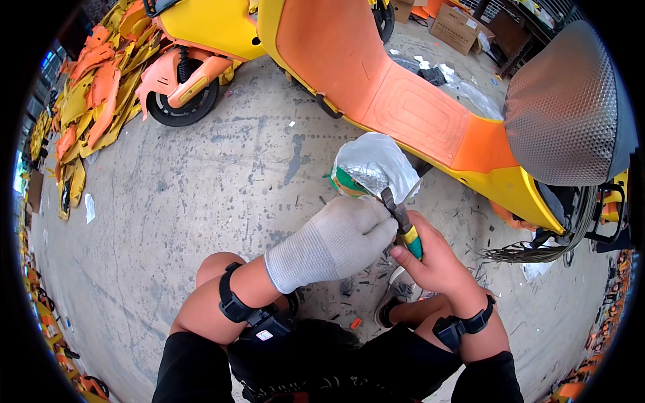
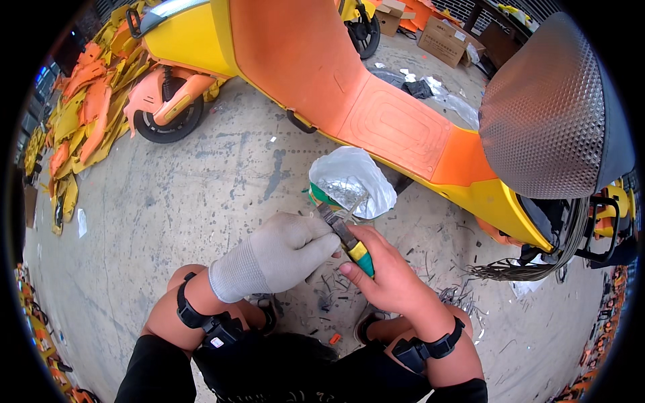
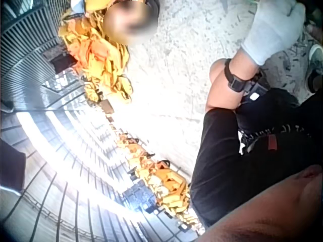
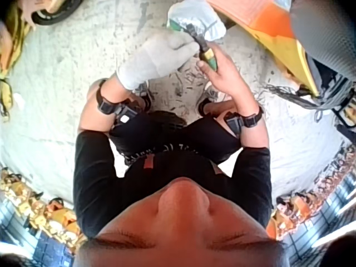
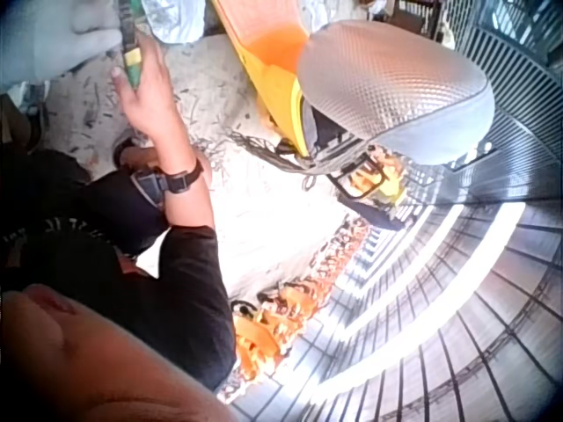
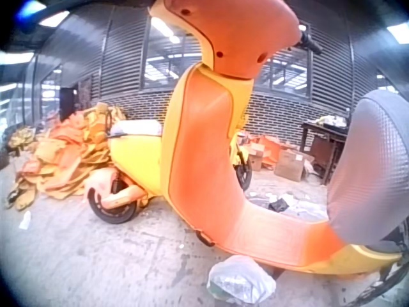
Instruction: The person handles electrical wires and a connector by hand, uses a pair of pliers to cut or strip the wires, and places pieces into a plastic bag while sitting in a large service bay with rows of yellow scooters.
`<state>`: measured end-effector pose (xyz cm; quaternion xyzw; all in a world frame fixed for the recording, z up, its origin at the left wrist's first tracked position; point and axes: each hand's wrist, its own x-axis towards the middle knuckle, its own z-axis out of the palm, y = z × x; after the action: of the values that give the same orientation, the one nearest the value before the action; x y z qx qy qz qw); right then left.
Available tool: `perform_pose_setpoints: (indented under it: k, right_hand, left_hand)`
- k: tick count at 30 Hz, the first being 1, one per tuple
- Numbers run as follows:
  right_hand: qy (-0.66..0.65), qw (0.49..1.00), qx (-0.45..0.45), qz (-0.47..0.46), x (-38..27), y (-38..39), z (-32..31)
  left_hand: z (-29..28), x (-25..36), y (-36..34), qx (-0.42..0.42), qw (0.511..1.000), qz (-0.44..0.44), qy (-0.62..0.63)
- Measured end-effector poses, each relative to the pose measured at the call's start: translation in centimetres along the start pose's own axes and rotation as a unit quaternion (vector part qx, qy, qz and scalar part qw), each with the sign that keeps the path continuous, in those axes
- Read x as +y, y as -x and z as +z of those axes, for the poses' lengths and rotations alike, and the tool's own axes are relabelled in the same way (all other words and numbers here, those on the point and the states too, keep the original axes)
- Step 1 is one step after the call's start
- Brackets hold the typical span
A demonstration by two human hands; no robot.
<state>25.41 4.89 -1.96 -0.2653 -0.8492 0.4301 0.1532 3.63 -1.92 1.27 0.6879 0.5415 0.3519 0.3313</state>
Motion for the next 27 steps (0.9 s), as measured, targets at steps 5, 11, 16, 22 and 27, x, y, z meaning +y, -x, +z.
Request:
perform_pose_setpoints:
  k: [5, 11, 16, 22, 27]
  right_hand:
    - [-0.025, 0.999, 0.011, 0.026, -0.6, 0.0, 0.2]
    - [-0.036, 0.998, 0.039, 0.035, -0.9, -0.2, 0.8]
    - [-0.025, 0.997, 0.054, 0.042, -0.9, -0.2, 0.9]
    - [-0.022, 0.996, 0.059, 0.058, -1.2, -0.4, 1.1]
    - [0.002, 0.996, 0.071, 0.049, -1.6, -0.6, 1.2]
  left_hand:
    - [0.2, -0.3, 0.2, 0.025, 0.996, 0.077, -0.047]
    - [-0.1, -0.5, 0.3, 0.020, 0.981, 0.152, -0.115]
    - [-0.4, 0.1, 0.3, -0.013, 0.993, 0.082, -0.080]
    - [-0.7, 0.3, 0.5, -0.030, 0.996, 0.055, -0.069]
    - [-0.5, -0.2, 0.7, -0.010, 0.994, 0.077, -0.071]
